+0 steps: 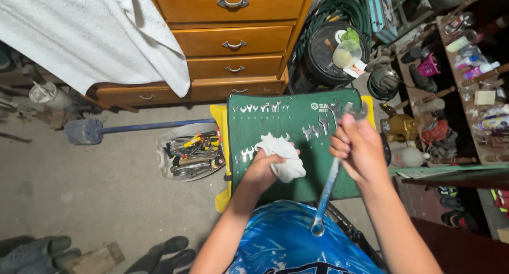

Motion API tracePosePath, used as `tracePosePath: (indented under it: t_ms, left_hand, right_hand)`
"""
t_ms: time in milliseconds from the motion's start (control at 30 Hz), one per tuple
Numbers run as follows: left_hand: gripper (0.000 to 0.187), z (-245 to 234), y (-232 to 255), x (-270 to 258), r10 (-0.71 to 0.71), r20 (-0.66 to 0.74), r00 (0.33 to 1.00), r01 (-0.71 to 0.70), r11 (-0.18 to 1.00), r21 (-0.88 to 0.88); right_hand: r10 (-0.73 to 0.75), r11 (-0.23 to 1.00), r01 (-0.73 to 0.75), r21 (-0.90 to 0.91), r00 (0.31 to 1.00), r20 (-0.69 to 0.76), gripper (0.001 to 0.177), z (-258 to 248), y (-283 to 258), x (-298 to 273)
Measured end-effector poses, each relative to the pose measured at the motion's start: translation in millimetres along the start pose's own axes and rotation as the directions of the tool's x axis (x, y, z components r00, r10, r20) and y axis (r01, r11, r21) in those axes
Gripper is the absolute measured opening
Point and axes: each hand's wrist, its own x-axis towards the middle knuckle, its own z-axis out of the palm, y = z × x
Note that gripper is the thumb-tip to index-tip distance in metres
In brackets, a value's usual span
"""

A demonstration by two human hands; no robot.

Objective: The recorder is wiping down a set of wrenches with a white cloth in a workshop.

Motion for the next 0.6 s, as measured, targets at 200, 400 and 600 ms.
tracePosePath:
  t_ms: [200,400,600]
  left_hand:
    - [0.083,29.3,10.4,-19.2,0.000,0.017,1.000,-0.002,0.995,0.104]
    - [0.100,51.1,23.9,-38.5,0.006,-0.003,1.000,-0.006,0.998,0.065]
    - [0.117,60.1,28.5,-46.8,0.063,0.118,0.991,-0.080,0.987,0.139]
  right_hand:
    - [0.033,0.972,-0.037,-0.230,0.999,-0.024,0.025,2.9,24.3,25.4]
    - [0.062,0.204,0.189,-0.961,0.977,0.205,0.058,36.3,25.9,-3.4]
    - [-0.084,0.289,0.305,-0.907,0.952,0.293,0.042,-1.4,42.3,6.0]
